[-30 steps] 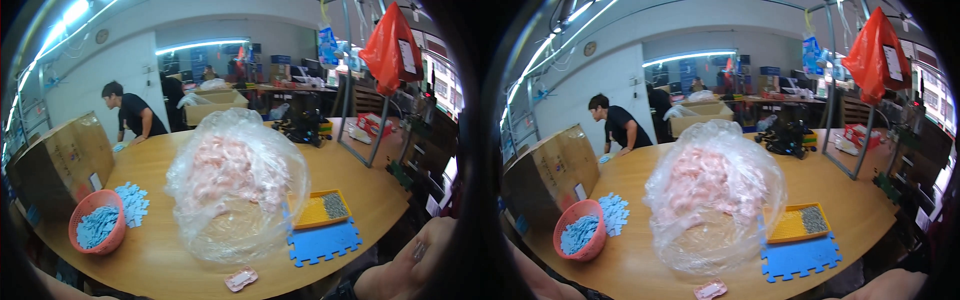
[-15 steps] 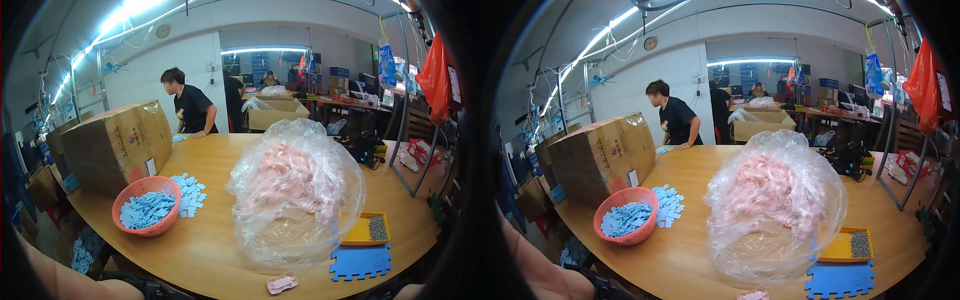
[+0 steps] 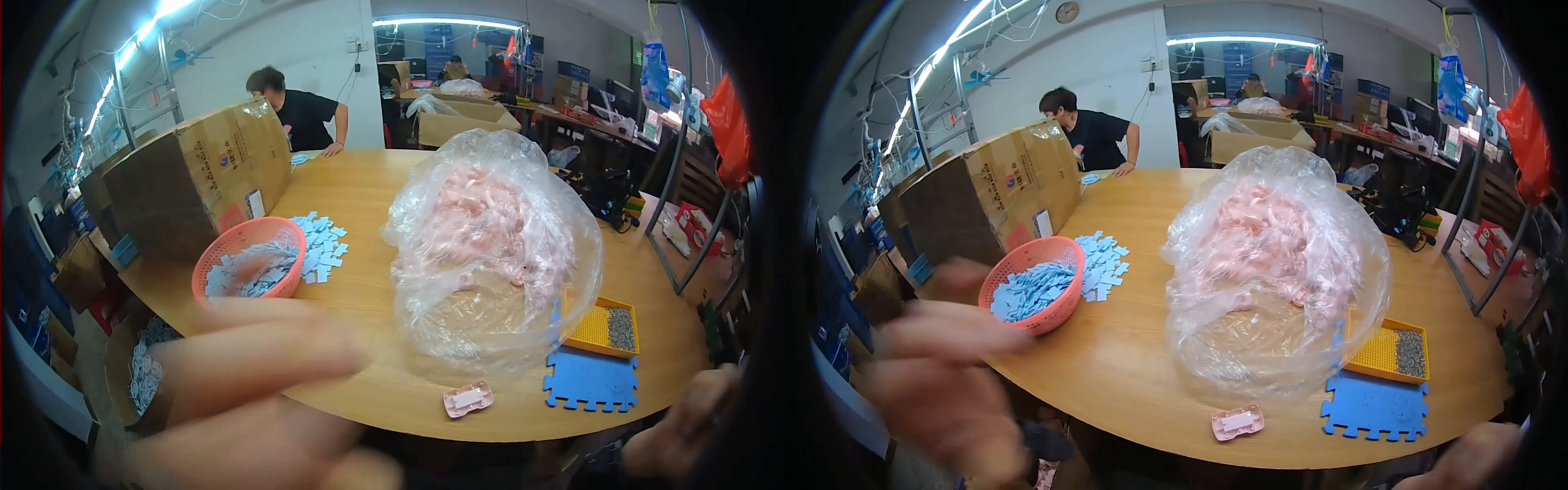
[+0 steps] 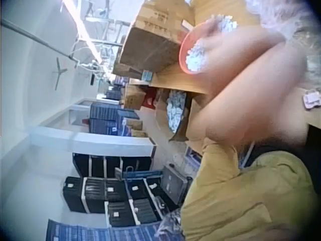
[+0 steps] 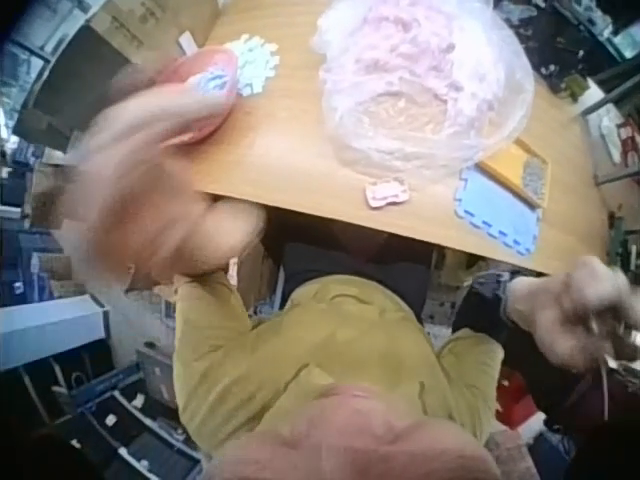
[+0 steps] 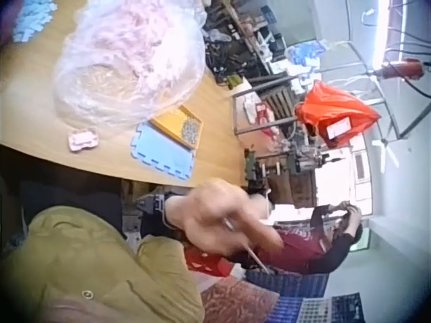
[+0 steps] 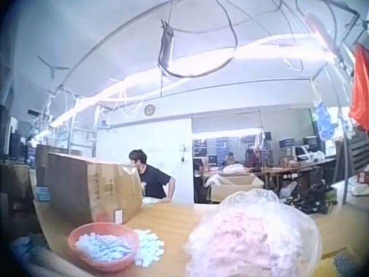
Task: Manually assemble small metal and plastic parts into a white housing component.
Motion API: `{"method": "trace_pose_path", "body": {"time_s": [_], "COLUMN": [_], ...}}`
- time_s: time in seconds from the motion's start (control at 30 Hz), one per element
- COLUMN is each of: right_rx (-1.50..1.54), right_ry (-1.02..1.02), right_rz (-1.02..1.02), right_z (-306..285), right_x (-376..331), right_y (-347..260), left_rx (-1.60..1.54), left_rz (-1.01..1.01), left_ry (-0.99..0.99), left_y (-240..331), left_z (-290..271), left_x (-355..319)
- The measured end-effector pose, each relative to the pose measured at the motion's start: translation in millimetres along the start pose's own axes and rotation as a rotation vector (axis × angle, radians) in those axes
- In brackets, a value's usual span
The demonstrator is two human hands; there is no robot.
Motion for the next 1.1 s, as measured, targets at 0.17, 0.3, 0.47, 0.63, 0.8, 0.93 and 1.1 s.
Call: {"method": "trace_pose_path", "body": {"time_s": [0.17,0.3,0.47,0.63,0.8,0.93,1.1], "right_rx": [-0.536,-0.563,-0.378,-0.235,0.056,-0.024,0.307], "right_ry": [0.092,-0.036,0.060,0.094,0.268,0.198,0.242], "right_rz": [0.674,0.994,1.251,1.311,1.180,1.140,1.231], "right_z": [17.6,7.9,-9.8,2.0,27.3,22.1,6.5], "right_x": [-61.4,-140.0,-222.1,-227.6,-177.3,-135.1,-125.3], "right_y": [103.1,156.2,188.4,195.8,205.4,222.4,222.1], "left_rx": [-0.004,0.060,0.150,-0.055,-0.285,-0.332,-0.730], "left_rz": [-0.181,-0.371,-0.355,-0.493,-0.563,-0.524,-0.781], "left_ry": [-0.563,-0.605,-0.613,-0.436,-0.234,-0.158,-0.062], "left_y": [-17.2,2.4,4.9,6.4,22.7,5.3,-9.5], "left_z": [138.6,198.4,236.7,236.3,240.6,232.8,240.8], "left_x": [-127.5,-185.3,-206.5,-204.6,-155.4,-131.3,-133.0]}}
Point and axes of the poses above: each hand's wrist, its own x-axis towards the middle knuckle, its own z-axis out of the palm, y = z × x, the point moved 5 cm from there along x, towards the middle knuckle, and after that the axes turned 10 degrees about z, right-handed, at the moved point
